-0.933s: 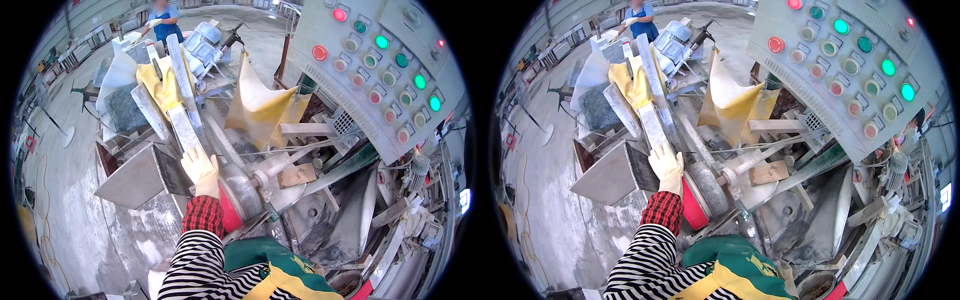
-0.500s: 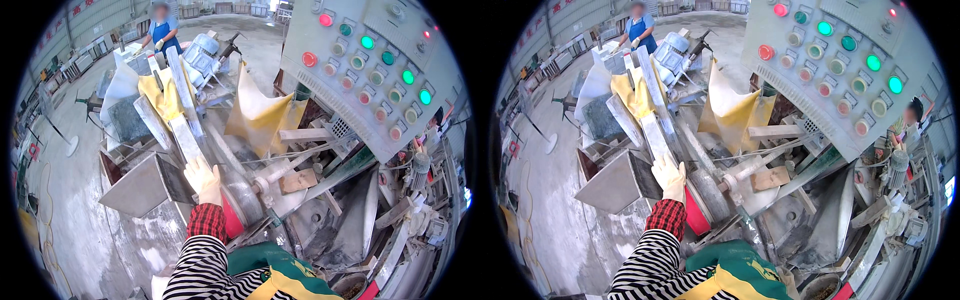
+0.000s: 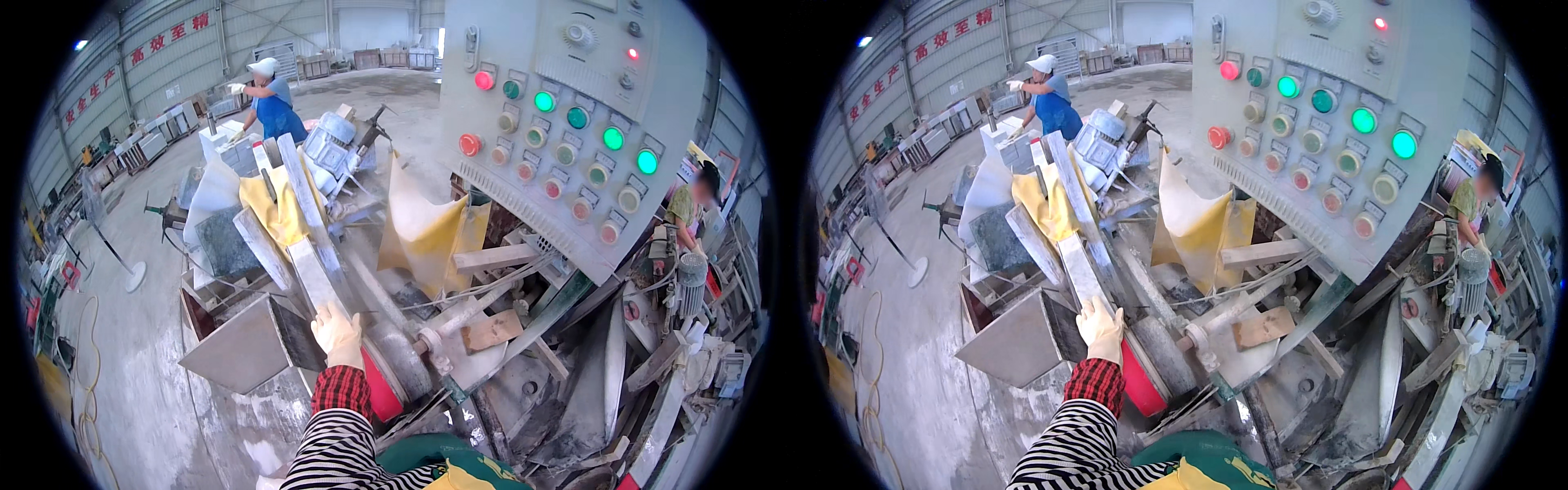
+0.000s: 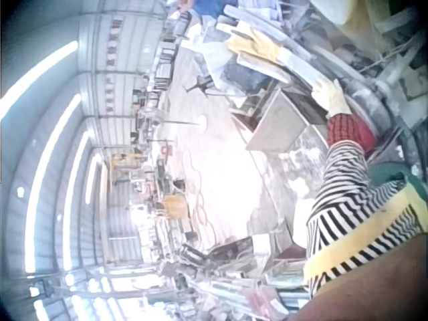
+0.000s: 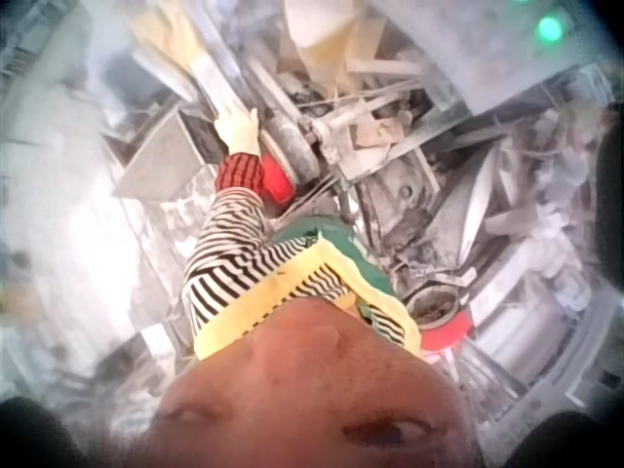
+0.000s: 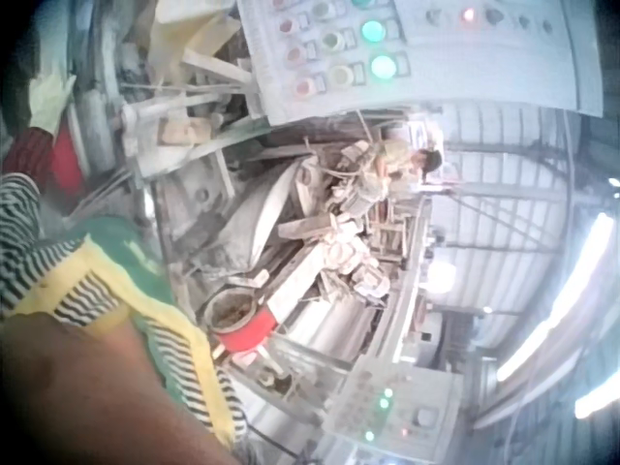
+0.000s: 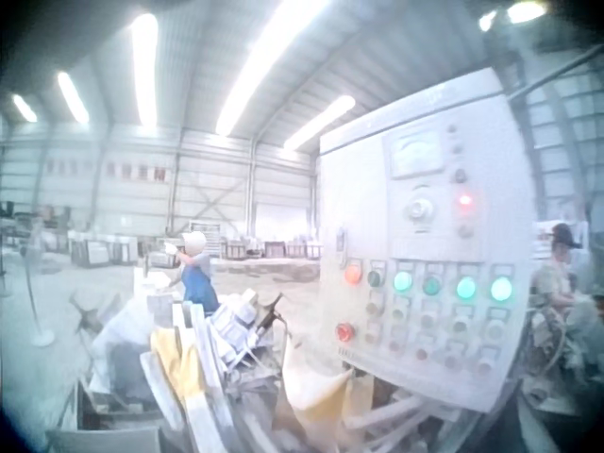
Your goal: The person operates a grinding or processing machine, repeatedly feeding white rectangular blocks into the machine's intake and removing processed material. The person also handles a yellow sheet-like material and places it into the machine.
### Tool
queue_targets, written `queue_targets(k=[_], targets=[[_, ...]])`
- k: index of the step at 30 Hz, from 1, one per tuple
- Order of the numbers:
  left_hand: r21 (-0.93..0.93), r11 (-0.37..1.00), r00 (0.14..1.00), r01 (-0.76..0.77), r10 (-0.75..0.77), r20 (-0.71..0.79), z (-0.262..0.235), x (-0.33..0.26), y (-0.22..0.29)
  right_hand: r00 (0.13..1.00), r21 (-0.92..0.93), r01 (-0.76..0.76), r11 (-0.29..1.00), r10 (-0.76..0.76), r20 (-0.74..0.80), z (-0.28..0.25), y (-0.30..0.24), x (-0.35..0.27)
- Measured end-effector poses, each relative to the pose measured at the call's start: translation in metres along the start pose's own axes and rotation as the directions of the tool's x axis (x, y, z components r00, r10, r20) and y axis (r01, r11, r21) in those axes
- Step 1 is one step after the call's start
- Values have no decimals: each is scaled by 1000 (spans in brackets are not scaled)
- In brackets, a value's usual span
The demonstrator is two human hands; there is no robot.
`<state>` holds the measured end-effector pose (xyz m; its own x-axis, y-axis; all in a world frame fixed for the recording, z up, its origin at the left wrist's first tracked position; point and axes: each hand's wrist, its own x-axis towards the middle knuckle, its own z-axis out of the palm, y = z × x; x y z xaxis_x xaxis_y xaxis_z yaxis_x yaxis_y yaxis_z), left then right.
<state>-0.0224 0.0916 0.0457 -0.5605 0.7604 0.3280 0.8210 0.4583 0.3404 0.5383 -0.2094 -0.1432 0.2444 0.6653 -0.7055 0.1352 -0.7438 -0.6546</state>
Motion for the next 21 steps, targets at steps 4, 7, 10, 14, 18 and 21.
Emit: queue_targets(k=[4,7,10,14,18,21], targets=[[15,999,999,-37,38,-10,-2,-15,-1,1000,3,-11,1000,11,11,-1,10,4],[26,998,998,-51,52,-26,-10,-43,5,1000,7,-12,1000,11,25,-1,20,5],[-71,992,986,-107,96,-140,-2,-81,4,999,2,10,1000,-10,49,1,34,6],[-75,980,979,-183,175,-104,-9,-125,3,992,-14,88,996,-87,94,8,69,18],[-254,946,954,-199,246,170,-36,-136,10,948,15,297,955,-297,110,23,72,36],[-428,893,956,-140,234,175,-53,-151,11,954,413,63,908,-177,243,36,-25,0]])
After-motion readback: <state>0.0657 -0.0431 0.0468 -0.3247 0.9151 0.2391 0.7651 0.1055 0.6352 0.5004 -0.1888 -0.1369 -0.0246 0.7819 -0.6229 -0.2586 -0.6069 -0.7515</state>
